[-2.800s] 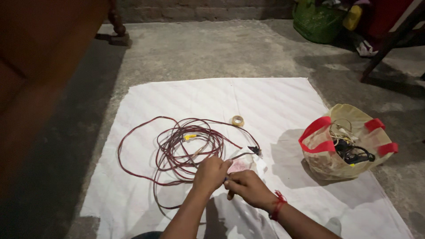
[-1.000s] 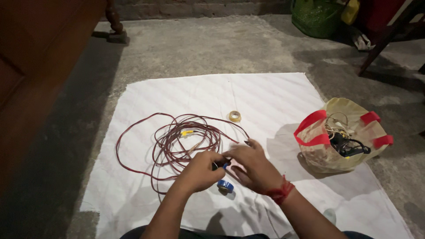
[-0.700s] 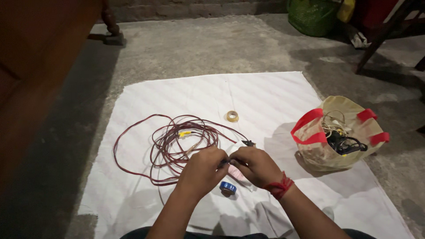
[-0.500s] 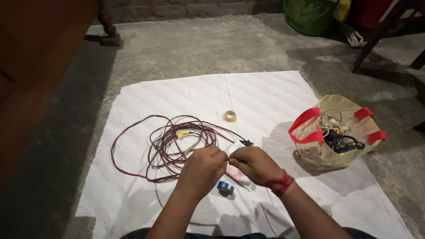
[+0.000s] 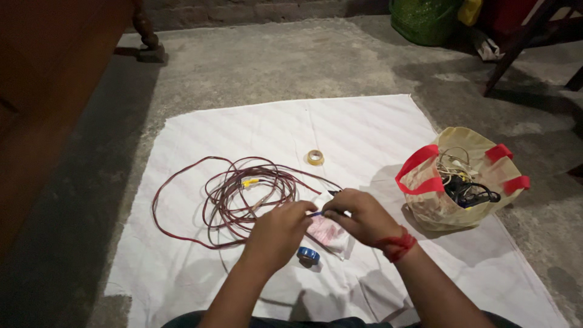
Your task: The person sits on a white sheet on the floor and repairs a damaged electrical cord. They use blue electrical tape to wrap and secure the exposed wires at the break point, ensuring the connection is insulated.
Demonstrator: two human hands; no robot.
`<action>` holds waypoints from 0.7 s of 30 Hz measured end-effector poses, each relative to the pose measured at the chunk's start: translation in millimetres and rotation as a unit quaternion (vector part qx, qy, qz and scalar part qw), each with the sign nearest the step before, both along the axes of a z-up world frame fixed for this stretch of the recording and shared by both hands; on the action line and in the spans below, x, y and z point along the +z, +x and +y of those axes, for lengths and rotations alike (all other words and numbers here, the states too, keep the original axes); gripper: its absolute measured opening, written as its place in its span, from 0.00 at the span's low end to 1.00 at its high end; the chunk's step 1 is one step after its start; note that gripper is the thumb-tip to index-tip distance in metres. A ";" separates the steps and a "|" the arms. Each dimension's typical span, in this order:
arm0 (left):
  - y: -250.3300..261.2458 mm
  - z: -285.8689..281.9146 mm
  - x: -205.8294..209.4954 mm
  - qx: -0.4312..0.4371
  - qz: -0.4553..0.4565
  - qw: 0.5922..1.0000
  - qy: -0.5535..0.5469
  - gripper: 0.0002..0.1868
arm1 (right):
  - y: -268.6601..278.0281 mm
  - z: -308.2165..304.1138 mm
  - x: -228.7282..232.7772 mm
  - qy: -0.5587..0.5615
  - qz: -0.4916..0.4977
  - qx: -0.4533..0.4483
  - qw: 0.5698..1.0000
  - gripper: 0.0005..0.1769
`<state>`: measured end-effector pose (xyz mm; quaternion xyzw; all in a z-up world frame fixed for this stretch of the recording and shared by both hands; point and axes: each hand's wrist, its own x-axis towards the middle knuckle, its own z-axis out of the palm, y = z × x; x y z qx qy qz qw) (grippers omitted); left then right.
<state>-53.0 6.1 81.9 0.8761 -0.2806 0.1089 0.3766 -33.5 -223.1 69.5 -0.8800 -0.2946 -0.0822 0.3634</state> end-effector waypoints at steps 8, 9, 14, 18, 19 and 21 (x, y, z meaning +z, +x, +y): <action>3.1 7.8 11.4 0.037 0.139 0.987 -0.068 0.07 | 6.5 -17.6 3.9 -0.029 -0.044 -0.020 0.998 0.06; 4.3 9.6 12.6 0.037 0.186 0.979 -0.080 0.07 | 7.1 -21.1 4.7 -0.037 -0.045 -0.034 0.998 0.06; 5.0 17.2 22.2 0.058 0.269 0.959 -0.064 0.09 | 9.3 -30.7 6.4 -0.026 -0.019 -0.078 0.996 0.06; 4.9 17.4 21.6 0.018 0.187 0.979 -0.076 0.10 | 9.3 -37.9 9.0 -0.007 -0.010 -0.099 0.995 0.07; 5.1 17.2 21.2 -0.011 0.132 0.987 -0.091 0.11 | 9.1 -39.3 10.7 -0.006 -0.006 -0.104 0.995 0.07; 2.1 15.1 21.7 -0.004 0.054 0.994 -0.091 0.11 | 8.1 -42.4 15.9 0.003 0.005 -0.112 0.994 0.08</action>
